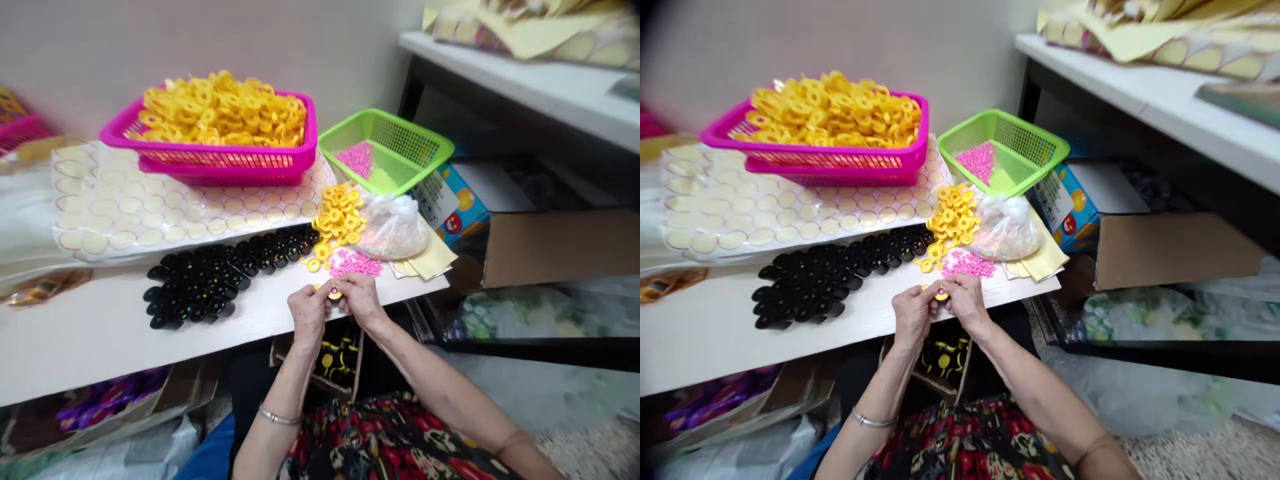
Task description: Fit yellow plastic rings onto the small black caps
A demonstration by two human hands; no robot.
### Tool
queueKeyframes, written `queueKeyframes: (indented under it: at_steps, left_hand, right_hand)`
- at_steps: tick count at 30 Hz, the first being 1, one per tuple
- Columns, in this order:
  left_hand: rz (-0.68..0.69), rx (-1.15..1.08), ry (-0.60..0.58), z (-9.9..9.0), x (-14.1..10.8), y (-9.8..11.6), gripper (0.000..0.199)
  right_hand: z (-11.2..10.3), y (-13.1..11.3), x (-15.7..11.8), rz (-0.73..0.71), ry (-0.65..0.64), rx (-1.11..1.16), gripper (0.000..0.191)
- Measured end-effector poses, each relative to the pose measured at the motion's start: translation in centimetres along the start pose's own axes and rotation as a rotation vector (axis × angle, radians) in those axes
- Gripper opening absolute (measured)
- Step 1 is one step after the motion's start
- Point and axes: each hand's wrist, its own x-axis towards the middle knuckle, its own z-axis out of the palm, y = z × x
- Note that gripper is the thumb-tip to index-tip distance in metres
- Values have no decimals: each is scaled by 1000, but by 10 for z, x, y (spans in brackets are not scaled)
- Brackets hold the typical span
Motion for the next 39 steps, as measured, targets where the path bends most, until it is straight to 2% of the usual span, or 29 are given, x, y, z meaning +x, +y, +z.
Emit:
queueKeyframes:
  at_steps: [4,8,17,22,28,34,39]
  left_hand:
    - [-30,9,13,0,2,7,32]
    - [-4,-33,-60,1,-1,11,21]
    - [29,-68,-130,-1,-14,8,35]
    - [46,-46,-102,3,-14,9,35]
    - [76,-72,-132,-3,-14,2,34]
    - [47,-102,-182,-5,-14,4,35]
    - [51,-83,-199,-7,-11,3,35]
  right_hand:
    - [4,-5,-3,0,16,-24,15]
    - [4,-7,-5,-34,-3,-47,17]
    - [4,-5,-13,-42,2,-45,20]
    - [5,-1,-15,-174,58,-61,23]
    - [0,11,-15,-150,-64,33,30]
    - [-3,7,-20,-145,-98,44,30]
    - [-5,8,-21,-203,-128,27,31]
